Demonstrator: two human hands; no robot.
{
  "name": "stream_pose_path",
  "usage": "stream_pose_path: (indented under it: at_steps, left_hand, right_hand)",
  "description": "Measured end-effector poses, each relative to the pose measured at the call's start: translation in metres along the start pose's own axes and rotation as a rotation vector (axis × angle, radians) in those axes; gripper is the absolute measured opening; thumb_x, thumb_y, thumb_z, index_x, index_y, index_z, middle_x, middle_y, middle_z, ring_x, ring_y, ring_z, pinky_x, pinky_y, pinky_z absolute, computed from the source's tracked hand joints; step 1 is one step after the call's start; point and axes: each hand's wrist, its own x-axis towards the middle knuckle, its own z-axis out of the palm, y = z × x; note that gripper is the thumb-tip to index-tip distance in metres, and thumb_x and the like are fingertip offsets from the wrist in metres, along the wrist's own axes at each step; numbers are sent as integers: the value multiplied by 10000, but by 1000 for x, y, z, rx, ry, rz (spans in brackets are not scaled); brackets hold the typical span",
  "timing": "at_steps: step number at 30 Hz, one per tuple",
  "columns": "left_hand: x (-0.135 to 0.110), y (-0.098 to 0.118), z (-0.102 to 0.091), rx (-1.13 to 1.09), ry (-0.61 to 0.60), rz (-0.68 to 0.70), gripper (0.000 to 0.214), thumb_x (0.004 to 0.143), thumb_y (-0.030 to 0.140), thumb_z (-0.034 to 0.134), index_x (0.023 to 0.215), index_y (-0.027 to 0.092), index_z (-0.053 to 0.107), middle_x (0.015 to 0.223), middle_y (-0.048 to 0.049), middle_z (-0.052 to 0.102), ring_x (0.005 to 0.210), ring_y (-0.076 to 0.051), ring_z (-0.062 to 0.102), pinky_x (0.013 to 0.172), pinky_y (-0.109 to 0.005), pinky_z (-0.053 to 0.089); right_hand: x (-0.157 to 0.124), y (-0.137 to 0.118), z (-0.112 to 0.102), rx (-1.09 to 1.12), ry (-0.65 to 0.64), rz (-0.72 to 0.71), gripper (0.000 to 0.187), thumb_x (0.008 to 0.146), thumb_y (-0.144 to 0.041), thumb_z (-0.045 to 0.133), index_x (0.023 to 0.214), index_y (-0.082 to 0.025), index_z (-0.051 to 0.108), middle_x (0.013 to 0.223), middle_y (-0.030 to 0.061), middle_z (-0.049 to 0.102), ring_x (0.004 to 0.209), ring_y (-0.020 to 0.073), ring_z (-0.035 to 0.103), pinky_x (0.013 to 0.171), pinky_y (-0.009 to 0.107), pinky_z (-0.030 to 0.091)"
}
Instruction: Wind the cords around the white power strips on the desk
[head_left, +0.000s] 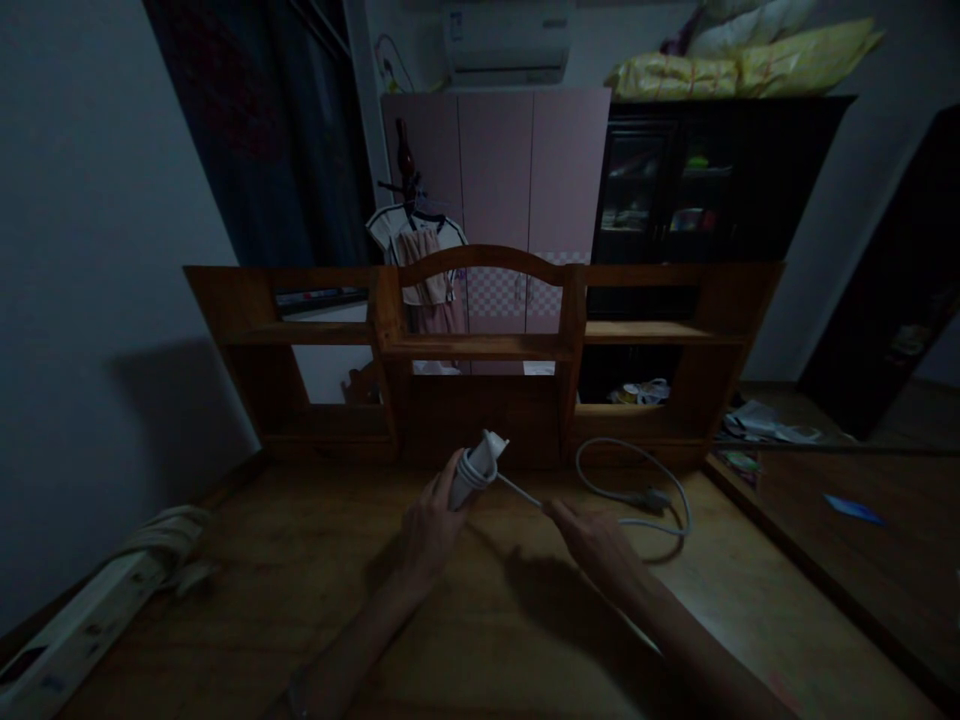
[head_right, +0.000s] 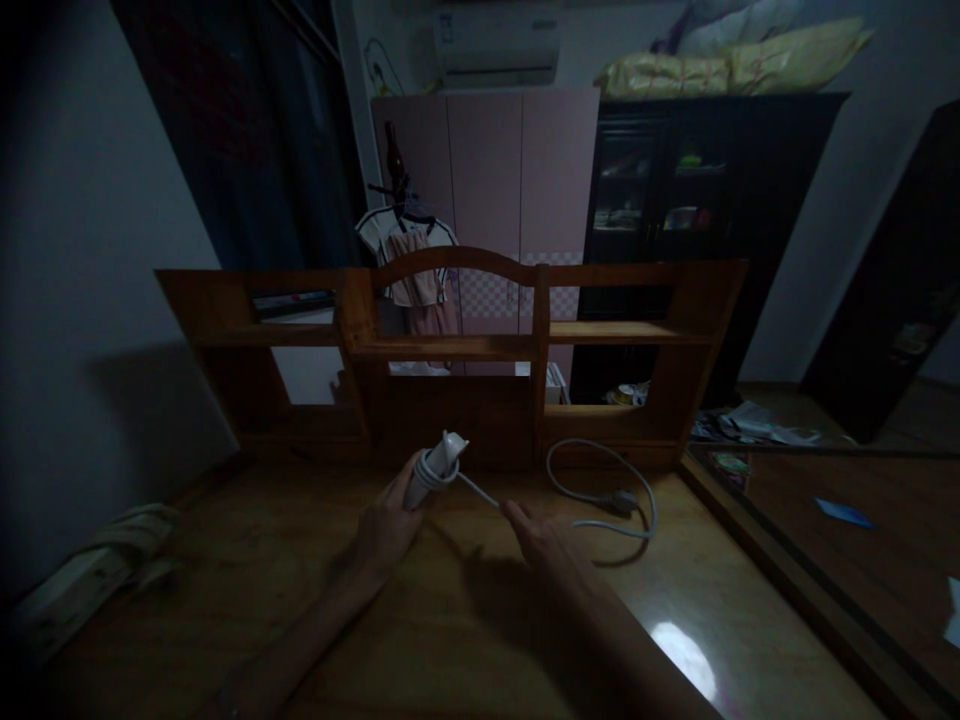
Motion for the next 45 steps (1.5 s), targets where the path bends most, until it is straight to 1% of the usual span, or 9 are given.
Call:
stream_pose_path:
  at_steps: [5,14,20,28,31,34,37,40,45]
  left_hand:
    - [1,-1,3,12,-14,-64,601,881,421,521,1422,315,282,1277,-72,570,1046,-278,607,750,-346,489]
    - [-2,4,4,-3,-73,-55,626,888,421,509,1439,314,232,1283,-75,557,1052,-259,596,775,-323,467]
    - [-10,12,11,120,-147,71,636,872,343,546,1432,266,253,1227,-93,535,1100,-243,532,896,-333,421]
    - [-31,26,18,291,-305,216,815,777,266,666,1449,231,206,1246,-128,477,1093,-267,489,913,-382,418]
    - [-34,27,19,301,-328,254,793,775,377,666,1435,223,253,1247,-140,483,1102,-283,487,922,-398,414]
    - [-32,28,18,269,-346,268,740,789,558,569,1396,208,330,1178,-141,526,1041,-287,524,874,-404,440]
    - [-30,31,17,224,-366,313,725,797,627,496,1362,193,366,1110,-129,557,985,-274,551,823,-386,460]
    - [-29,34,15,201,-396,387,702,784,625,520,1314,181,402,1049,-108,577,949,-263,563,796,-373,472]
    - [-29,41,6,189,-485,593,547,739,490,671,1137,156,499,1001,-75,592,897,-244,577,737,-340,493]
  right_hand:
    - [2,-26,-7,55,-53,-130,226,886,-128,497,1093,-217,511,844,17,666,596,127,604,482,241,253]
    - [-2,-38,-12,17,-125,-241,247,883,-140,539,1114,-210,486,826,2,647,606,131,597,497,252,261]
    - [-7,-38,-13,-18,-103,-290,213,907,-132,475,1106,-208,477,850,3,612,628,133,555,513,273,253]
    - [-8,-40,-23,-22,-77,-332,192,872,-114,481,1051,-182,488,872,21,595,625,136,515,518,276,293]
    - [-6,-36,-21,-8,3,-367,167,894,-103,444,1033,-175,503,830,15,584,617,125,499,525,270,301]
    - [-5,-27,-20,-36,149,-362,102,928,-161,444,983,-180,528,756,2,557,602,121,478,526,271,279]
    - [-4,-19,-22,-63,204,-341,84,929,-245,488,954,-189,545,736,-3,547,599,119,474,529,272,256]
    - [-5,-10,-26,-36,221,-301,133,907,-327,537,898,-196,555,737,-4,559,608,116,486,546,265,255]
    - [-5,9,-35,150,216,-188,250,817,-414,645,806,-184,550,700,-11,547,614,109,488,553,244,254]
